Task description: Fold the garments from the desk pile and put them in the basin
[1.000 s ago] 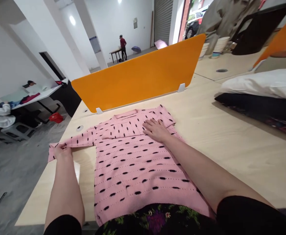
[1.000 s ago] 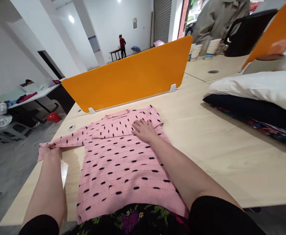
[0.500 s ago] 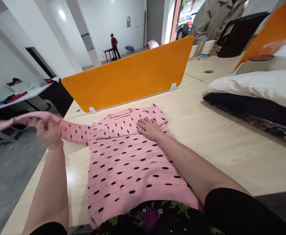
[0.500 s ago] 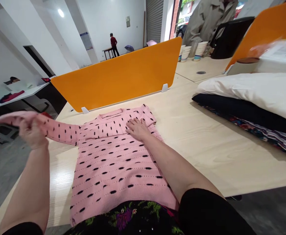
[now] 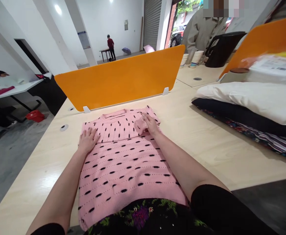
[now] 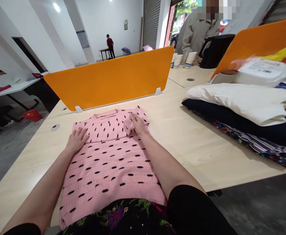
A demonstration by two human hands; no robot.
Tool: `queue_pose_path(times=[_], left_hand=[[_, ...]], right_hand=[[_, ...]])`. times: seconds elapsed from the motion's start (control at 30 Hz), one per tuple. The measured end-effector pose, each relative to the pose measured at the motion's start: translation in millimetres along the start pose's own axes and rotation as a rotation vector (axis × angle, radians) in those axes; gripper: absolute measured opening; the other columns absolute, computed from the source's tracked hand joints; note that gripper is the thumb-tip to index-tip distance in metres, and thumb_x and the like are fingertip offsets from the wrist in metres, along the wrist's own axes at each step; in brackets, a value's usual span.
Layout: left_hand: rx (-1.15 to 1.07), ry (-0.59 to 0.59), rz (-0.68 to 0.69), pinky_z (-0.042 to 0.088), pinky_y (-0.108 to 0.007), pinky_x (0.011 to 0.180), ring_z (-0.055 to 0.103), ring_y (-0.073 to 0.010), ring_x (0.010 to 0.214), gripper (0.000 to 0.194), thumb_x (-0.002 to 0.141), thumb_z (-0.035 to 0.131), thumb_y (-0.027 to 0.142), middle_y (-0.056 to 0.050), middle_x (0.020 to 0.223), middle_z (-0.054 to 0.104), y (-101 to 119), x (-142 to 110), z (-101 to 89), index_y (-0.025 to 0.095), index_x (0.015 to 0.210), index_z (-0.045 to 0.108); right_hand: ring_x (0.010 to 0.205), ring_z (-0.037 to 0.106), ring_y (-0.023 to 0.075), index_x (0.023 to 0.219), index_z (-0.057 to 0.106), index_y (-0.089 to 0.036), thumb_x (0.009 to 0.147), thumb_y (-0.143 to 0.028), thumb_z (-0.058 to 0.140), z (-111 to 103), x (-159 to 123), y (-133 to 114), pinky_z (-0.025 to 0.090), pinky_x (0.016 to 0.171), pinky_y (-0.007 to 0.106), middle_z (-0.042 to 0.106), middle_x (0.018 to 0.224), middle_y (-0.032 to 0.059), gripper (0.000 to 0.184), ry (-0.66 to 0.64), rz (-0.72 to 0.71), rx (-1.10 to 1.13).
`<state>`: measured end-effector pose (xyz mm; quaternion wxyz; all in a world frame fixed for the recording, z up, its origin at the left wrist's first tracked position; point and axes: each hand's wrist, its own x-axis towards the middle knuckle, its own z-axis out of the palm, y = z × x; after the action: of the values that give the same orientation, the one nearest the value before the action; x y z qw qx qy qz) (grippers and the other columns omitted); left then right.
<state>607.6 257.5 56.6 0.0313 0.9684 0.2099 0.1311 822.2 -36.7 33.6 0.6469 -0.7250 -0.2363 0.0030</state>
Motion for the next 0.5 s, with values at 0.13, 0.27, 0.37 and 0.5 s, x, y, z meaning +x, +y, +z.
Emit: queue_pose_path(times=[0.13,0.27,0.37,0.5], left_hand=[[0.228,-0.098,-0.075,0.027,-0.06,0.108,0.028,-0.0376,0.139,0.062,0.095,0.024,0.052,-0.008,0.156,0.032,4,-3,5.6,0.023,0.149,0.032],[0.238,-0.099,-0.083,0.028,-0.059,0.108,0.028,-0.0359,0.139,0.063,0.095,0.02,0.055,-0.007,0.156,0.032,9,-5,5.6,0.026,0.149,0.031],[0.236,-0.069,-0.107,0.029,-0.058,0.107,0.03,-0.0361,0.138,0.062,0.095,0.02,0.056,-0.008,0.154,0.034,10,-7,6.3,0.027,0.148,0.034],[0.259,-0.04,-0.106,0.031,-0.057,0.105,0.032,-0.0372,0.136,0.061,0.095,0.022,0.056,-0.011,0.152,0.037,12,-10,7.9,0.026,0.147,0.036]], right_hand=[[0.124,0.052,0.026,0.121,0.064,-0.021,0.079,-0.061,0.057,-10,1,-9,0.037,0.108,0.042,0.064,0.125,0.0074,0.058,-0.089,0.088,-0.047],[0.099,0.063,0.0262,0.115,0.067,-0.019,0.07,-0.036,0.069,-12,2,-16,0.047,0.093,0.04,0.07,0.099,0.0071,0.049,-0.151,0.127,-0.313],[0.078,0.064,0.0224,0.113,0.067,-0.018,0.072,-0.028,0.06,-14,6,-17,0.051,0.08,0.037,0.068,0.083,0.0035,0.042,-0.034,0.064,-0.418],[0.08,0.063,0.0234,0.12,0.062,-0.015,0.073,-0.02,0.053,-21,6,-20,0.051,0.079,0.036,0.068,0.088,0.006,0.049,0.051,0.08,-0.578]])
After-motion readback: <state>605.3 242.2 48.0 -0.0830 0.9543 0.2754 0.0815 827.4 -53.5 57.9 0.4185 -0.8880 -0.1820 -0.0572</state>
